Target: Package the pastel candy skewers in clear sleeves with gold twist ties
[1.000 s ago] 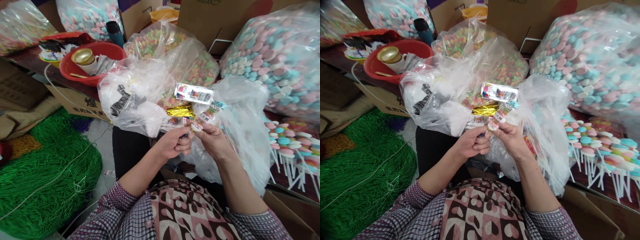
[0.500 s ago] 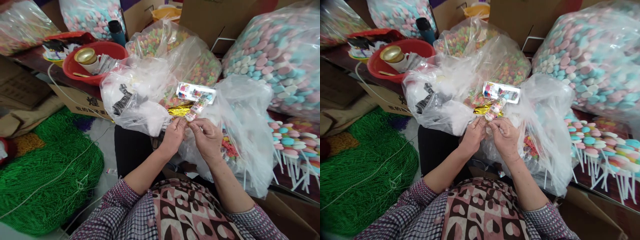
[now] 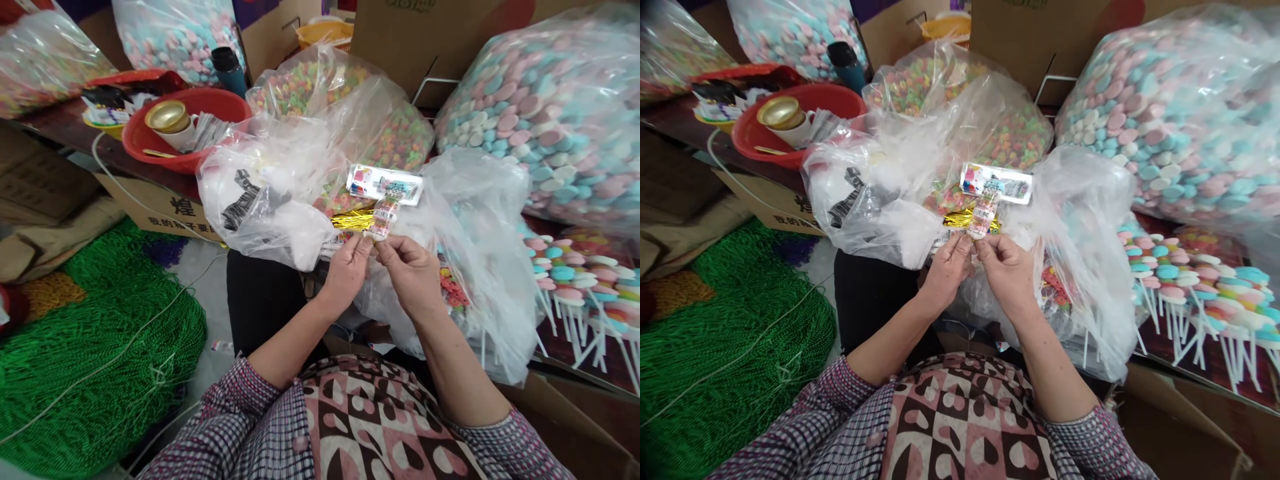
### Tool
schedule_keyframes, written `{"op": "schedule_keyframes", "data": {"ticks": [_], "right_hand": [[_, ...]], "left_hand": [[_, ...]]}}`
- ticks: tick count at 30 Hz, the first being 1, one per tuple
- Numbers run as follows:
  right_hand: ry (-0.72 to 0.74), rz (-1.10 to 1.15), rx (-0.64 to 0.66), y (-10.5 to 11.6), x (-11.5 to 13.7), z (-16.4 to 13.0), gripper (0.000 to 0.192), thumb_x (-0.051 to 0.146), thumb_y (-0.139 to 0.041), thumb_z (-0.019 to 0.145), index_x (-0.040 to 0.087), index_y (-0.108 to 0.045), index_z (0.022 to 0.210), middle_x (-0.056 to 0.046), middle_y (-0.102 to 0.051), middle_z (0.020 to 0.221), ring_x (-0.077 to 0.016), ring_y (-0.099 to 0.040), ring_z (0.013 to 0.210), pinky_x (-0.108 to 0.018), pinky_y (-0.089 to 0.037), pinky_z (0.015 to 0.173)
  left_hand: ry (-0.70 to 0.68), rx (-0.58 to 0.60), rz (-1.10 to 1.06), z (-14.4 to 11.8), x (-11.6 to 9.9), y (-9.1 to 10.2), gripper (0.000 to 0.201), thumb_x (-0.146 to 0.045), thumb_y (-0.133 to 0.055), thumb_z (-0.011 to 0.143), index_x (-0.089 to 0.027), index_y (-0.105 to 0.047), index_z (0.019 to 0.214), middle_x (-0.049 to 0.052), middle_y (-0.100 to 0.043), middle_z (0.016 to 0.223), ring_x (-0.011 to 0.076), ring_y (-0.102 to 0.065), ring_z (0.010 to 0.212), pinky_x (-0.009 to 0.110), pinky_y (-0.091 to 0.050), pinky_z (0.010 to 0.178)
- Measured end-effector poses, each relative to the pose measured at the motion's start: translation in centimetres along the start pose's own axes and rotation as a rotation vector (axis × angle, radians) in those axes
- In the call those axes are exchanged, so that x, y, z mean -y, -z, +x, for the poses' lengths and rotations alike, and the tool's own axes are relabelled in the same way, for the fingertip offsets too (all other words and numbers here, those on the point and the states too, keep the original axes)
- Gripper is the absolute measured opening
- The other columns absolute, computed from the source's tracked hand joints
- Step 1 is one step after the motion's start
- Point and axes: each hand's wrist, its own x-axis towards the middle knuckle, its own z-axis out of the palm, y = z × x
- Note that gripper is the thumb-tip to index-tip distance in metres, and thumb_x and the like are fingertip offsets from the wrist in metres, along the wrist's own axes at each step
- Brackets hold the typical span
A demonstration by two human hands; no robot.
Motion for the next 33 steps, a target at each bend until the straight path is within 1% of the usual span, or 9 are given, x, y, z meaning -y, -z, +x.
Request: {"op": "schedule_keyframes", "data": {"ticks": [4, 8, 14, 16, 19, 22, 27, 31, 33], "right_hand": [[-0.126, 0.274, 0.038, -0.3, 0.8, -0.2, 0.028, 0.044, -0.068, 0.078, 0.022, -0.056, 0.066, 0.003, -0.051, 0.057, -0.0119, -0.046, 0.054, -0.027, -0.042, 0.056], [-0.223, 0.502, 0.207, 0.4, 2.9, -0.8, 0.036, 0.047, -0.069, 0.077, 0.022, -0.048, 0.061, 0.004, -0.041, 0.057, -0.0113, -0.042, 0.053, -0.027, -0.04, 0.053], [-0.207, 0.447, 0.188, 2.3, 3.0, -1.0, 0.027, 0.042, -0.075, 0.073, 0.022, -0.059, 0.066, 0.003, -0.051, 0.057, -0.0123, -0.047, 0.054, -0.028, -0.042, 0.055], [-0.159, 0.373, 0.115, 2.8, 2.6, -0.6, 0.022, 0.04, -0.076, 0.071, 0.023, -0.063, 0.069, 0.001, -0.058, 0.062, -0.014, -0.052, 0.058, -0.029, -0.045, 0.057], [-0.072, 0.273, -0.011, 3.7, 3.0, -0.1, 0.019, 0.041, -0.072, 0.076, 0.023, -0.065, 0.074, 0.0, -0.062, 0.068, -0.0148, -0.055, 0.061, -0.029, -0.046, 0.059], [0.053, 0.18, -0.091, 4.1, 4.3, -0.6, 0.017, 0.04, -0.069, 0.08, 0.023, -0.067, 0.079, -0.001, -0.066, 0.074, -0.0147, -0.056, 0.062, -0.029, -0.047, 0.059], [0.066, 0.129, 0.152, 3.4, 4.3, -1.9, 0.013, 0.034, -0.067, 0.08, 0.022, -0.068, 0.076, 0.001, -0.064, 0.066, -0.0128, -0.054, 0.058, -0.026, -0.043, 0.054], [0.087, 0.026, 0.089, 3.3, 3.4, -1.5, 0.013, 0.032, -0.064, 0.082, 0.021, -0.067, 0.076, 0.0, -0.067, 0.07, -0.0138, -0.058, 0.062, -0.027, -0.045, 0.06], [0.148, -0.077, 0.018, 3.5, 3.3, -1.5, 0.011, 0.031, -0.064, 0.082, 0.021, -0.068, 0.077, 0.0, -0.069, 0.072, -0.0148, -0.06, 0.065, -0.028, -0.046, 0.064]], "left_hand": [[-0.247, 0.054, 0.216, 0.0, -0.2, 0.4, 0.032, -0.048, -0.052, 0.094, -0.022, -0.053, 0.075, -0.002, -0.051, 0.064, 0.0137, -0.049, 0.064, 0.027, -0.043, 0.066], [-0.38, 0.169, 0.186, 0.1, -1.1, 0.5, 0.024, -0.04, -0.044, 0.097, -0.021, -0.058, 0.094, 0.003, -0.064, 0.09, 0.0158, -0.059, 0.085, 0.03, -0.048, 0.082], [-0.443, 0.415, 0.157, -1.8, -5.9, 1.4, 0.04, -0.029, -0.052, 0.093, -0.025, -0.056, 0.132, 0.008, -0.058, 0.138, 0.0231, -0.046, 0.137, 0.041, -0.034, 0.116], [-0.427, 0.486, 0.16, -2.8, -7.6, 1.6, 0.036, -0.032, -0.05, 0.093, -0.023, -0.063, 0.125, 0.009, -0.067, 0.124, 0.0252, -0.053, 0.13, 0.044, -0.035, 0.114], [-0.426, 0.638, 0.295, -3.5, -8.3, 1.1, 0.035, -0.043, -0.046, 0.094, -0.022, -0.074, 0.087, 0.008, -0.073, 0.086, 0.0244, -0.063, 0.101, 0.045, -0.036, 0.111], [-0.236, 0.524, 0.28, -2.5, -7.2, 0.4, 0.055, -0.064, -0.046, 0.09, -0.021, -0.061, 0.059, 0.004, -0.059, 0.06, 0.0175, -0.055, 0.066, 0.037, -0.047, 0.083], [0.011, 0.391, -0.178, -1.1, -7.0, 1.3, 0.08, -0.082, -0.015, 0.086, -0.021, -0.062, 0.064, -0.003, -0.031, 0.043, 0.0104, -0.026, 0.041, 0.028, -0.029, 0.046], [0.066, 0.539, 0.105, -2.0, -7.3, 2.3, 0.073, -0.08, -0.037, 0.084, -0.018, -0.067, 0.06, -0.005, -0.026, 0.037, 0.008, -0.023, 0.037, 0.027, -0.019, 0.042], [0.084, 0.502, 0.25, -2.3, -6.7, 2.1, 0.071, -0.077, -0.043, 0.084, -0.017, -0.061, 0.051, -0.003, -0.032, 0.036, 0.0076, -0.029, 0.037, 0.027, -0.019, 0.042]]}}
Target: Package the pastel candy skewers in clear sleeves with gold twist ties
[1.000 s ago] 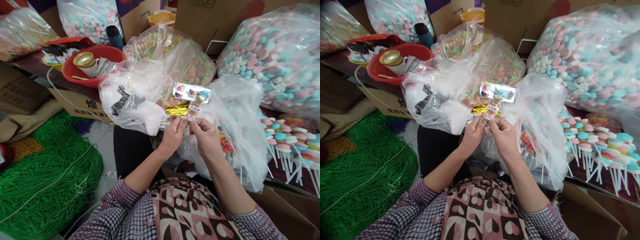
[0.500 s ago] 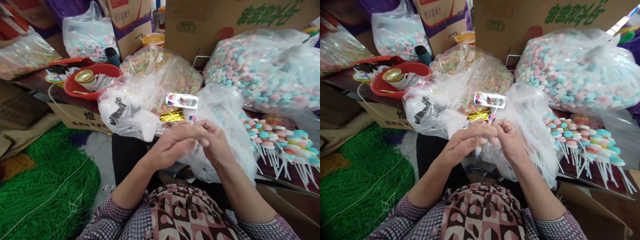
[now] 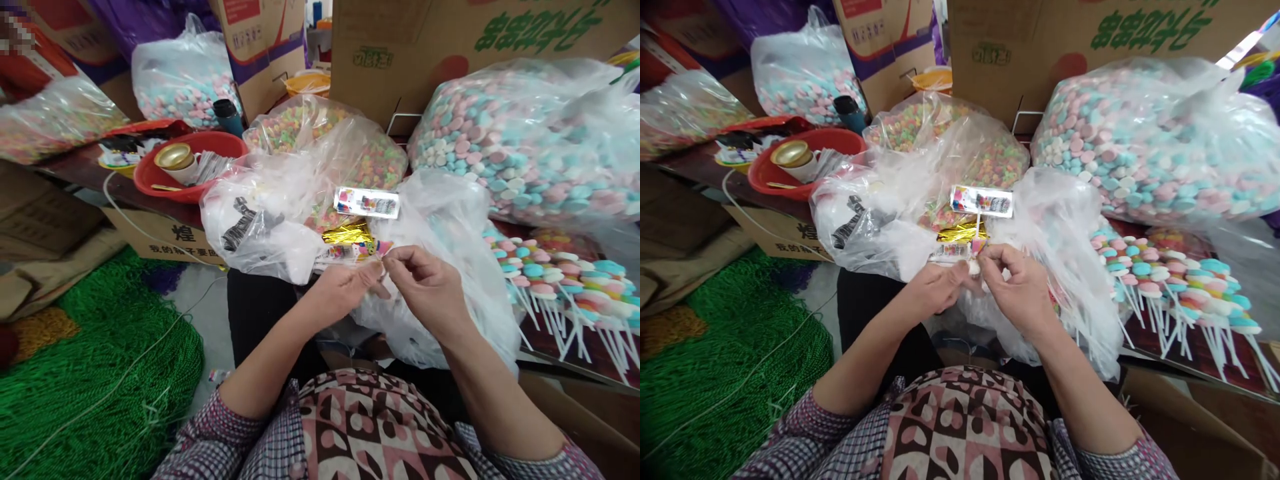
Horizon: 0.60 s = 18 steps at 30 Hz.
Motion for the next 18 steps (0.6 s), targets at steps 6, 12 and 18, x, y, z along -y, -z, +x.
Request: {"op": "schedule_keyframes", "data": {"ticks": [6, 12, 18], "right_hand": [[-0.162, 0.229, 0.123, 0.4, -1.3, -2.2, 0.012, 0.034, -0.069, 0.08, 0.023, -0.072, 0.08, -0.002, -0.071, 0.072, -0.018, -0.063, 0.069, -0.031, -0.05, 0.067], [-0.488, 0.607, 0.162, 3.9, -3.7, -5.1, 0.018, 0.034, -0.082, 0.065, 0.023, -0.068, 0.069, -0.006, -0.072, 0.118, -0.0237, -0.067, 0.098, -0.031, -0.055, 0.08], [-0.705, 0.618, 0.028, 8.8, -5.8, -10.1, 0.03, 0.042, -0.089, 0.049, 0.027, -0.071, 0.068, -0.01, -0.073, 0.101, -0.0303, -0.068, 0.095, -0.037, -0.056, 0.079]], "left_hand": [[-0.095, -0.07, -0.17, 0.6, 0.9, -1.5, 0.028, -0.046, -0.062, 0.087, -0.018, -0.066, 0.087, -0.007, -0.047, 0.054, 0.0052, -0.035, 0.044, 0.022, -0.027, 0.045], [-0.464, 0.353, 0.469, 0.3, 1.1, -4.1, 0.032, -0.023, -0.048, 0.096, -0.021, -0.068, 0.12, 0.0, -0.073, 0.093, 0.0096, -0.062, 0.075, 0.022, -0.045, 0.068], [-0.774, 0.465, 1.159, 1.5, 3.2, -9.6, 0.05, -0.019, -0.035, 0.1, -0.033, -0.044, 0.148, -0.002, -0.069, 0.082, 0.0122, -0.063, 0.07, 0.026, -0.042, 0.059]]}}
